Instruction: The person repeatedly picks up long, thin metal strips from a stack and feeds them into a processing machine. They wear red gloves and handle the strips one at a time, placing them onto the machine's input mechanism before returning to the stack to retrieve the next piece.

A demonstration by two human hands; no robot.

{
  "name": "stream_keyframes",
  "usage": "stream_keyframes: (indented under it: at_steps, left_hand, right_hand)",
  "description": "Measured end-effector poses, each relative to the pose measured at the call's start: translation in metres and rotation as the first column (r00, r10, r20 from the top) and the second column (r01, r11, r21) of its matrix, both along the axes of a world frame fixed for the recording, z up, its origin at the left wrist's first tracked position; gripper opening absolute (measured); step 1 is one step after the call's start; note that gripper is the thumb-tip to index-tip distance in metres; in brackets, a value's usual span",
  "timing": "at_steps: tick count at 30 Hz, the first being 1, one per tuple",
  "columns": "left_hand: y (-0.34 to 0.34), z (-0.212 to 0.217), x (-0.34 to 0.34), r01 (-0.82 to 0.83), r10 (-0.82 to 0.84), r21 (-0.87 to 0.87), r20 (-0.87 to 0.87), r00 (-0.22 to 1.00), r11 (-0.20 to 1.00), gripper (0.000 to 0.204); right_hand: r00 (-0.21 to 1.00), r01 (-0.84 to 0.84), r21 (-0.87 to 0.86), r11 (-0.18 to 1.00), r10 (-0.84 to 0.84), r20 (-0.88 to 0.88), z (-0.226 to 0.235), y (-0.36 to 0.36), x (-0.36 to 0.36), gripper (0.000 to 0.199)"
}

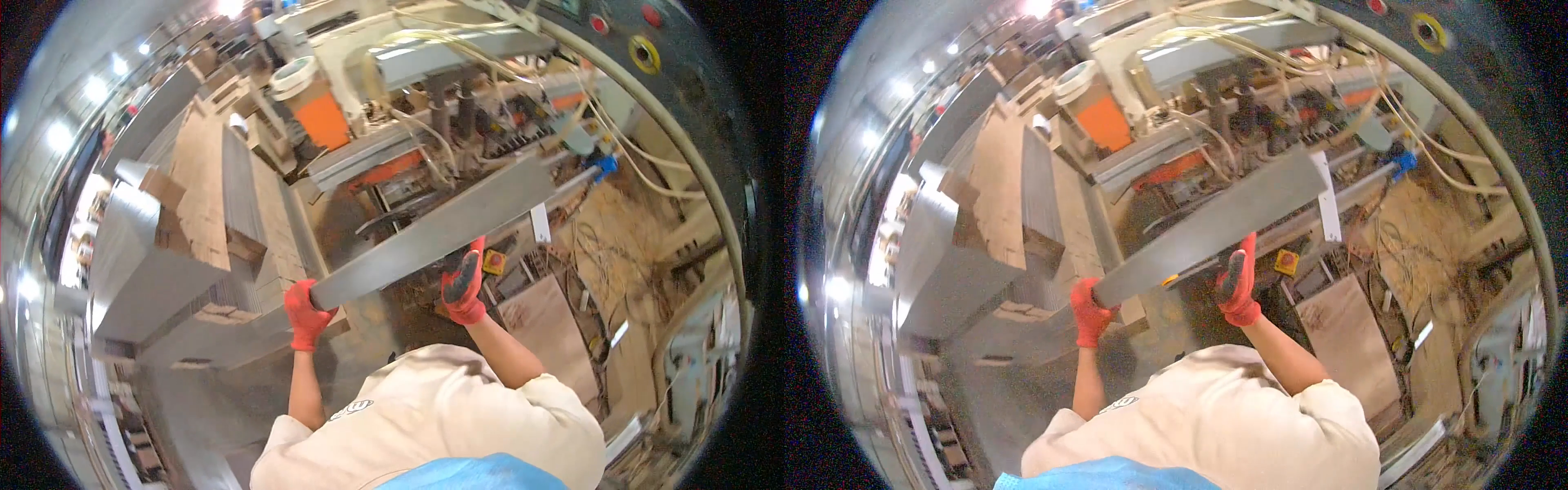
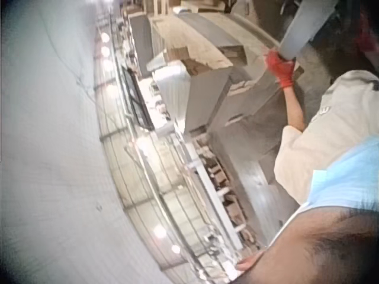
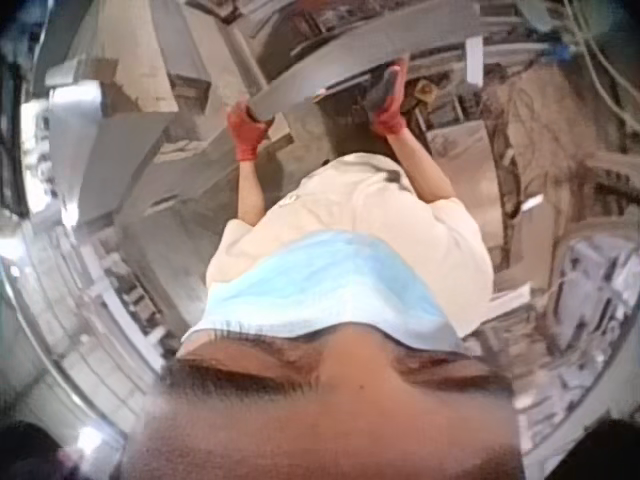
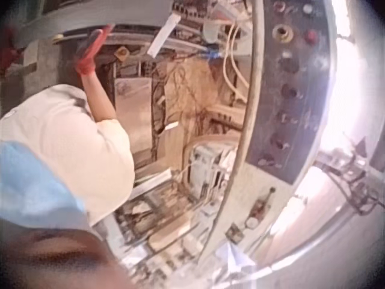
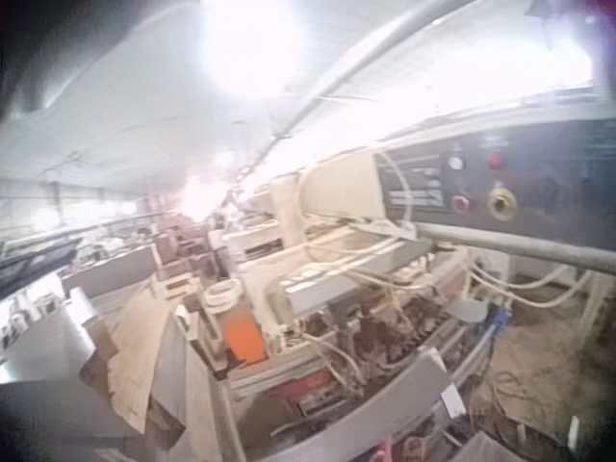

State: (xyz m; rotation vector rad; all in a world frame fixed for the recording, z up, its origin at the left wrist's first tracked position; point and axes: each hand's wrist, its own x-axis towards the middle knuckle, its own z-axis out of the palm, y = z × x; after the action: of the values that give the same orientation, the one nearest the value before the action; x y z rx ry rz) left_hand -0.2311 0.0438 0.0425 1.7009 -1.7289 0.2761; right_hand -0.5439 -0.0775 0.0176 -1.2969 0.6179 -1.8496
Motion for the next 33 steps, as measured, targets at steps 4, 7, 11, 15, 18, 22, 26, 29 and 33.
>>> stream_keyframes:
  at_steps: [4,7,11,15,18,22,26,29,33]
  left_hand:
    - [0.0,-0.014,0.007,-0.112,0.068,0.223,0.193,0.979,0.968,0.053]
    - [-0.034,-0.032,0.018,-0.125,0.061,0.305,0.212,0.975,0.944,0.053]
    - [-0.085,-0.041,0.036,-0.106,0.038,0.398,0.174,0.984,0.911,0.054]
    - [-0.136,-0.043,0.042,-0.098,0.019,0.497,0.162,0.987,0.862,0.053]
    - [-0.154,-0.046,0.046,-0.154,0.061,0.479,0.204,0.977,0.864,0.053]
    - [-0.189,-0.034,0.039,-0.166,0.033,0.533,0.25,0.968,0.829,0.053]
    - [-0.181,-0.032,0.059,-0.216,0.063,0.596,0.267,0.962,0.773,0.054]
    - [-0.194,-0.031,0.055,-0.19,0.035,0.605,0.259,0.965,0.773,0.053]
    - [-0.199,-0.027,0.051,-0.197,0.055,0.623,0.24,0.969,0.757,0.052]
  right_hand:
    - [0.78,0.547,0.047,0.836,-0.489,-0.39,-0.031,-0.011,-0.04,0.054]
    - [0.604,0.747,0.082,0.66,-0.622,-0.499,-0.015,-0.064,-0.1,0.042]
    - [-0.095,0.83,-0.339,0.443,-0.487,-0.868,-0.003,-0.108,-0.177,0.058]
    - [0.269,0.763,0.195,0.616,-0.028,-0.963,-0.044,-0.144,-0.224,0.058]
    - [0.682,0.355,0.6,0.717,0.24,-0.691,-0.058,-0.146,-0.24,0.056]
    - [0.887,0.097,0.479,0.873,0.143,-0.439,-0.109,-0.125,-0.266,0.048]
    - [0.785,0.167,0.625,0.763,0.28,-0.552,-0.047,-0.073,-0.218,0.055]
    - [0.407,0.383,0.251,0.889,0.082,-0.91,-0.04,-0.078,-0.218,0.064]
    - [0.207,0.401,0.173,0.899,0.096,-0.974,-0.011,-0.101,-0.199,0.078]
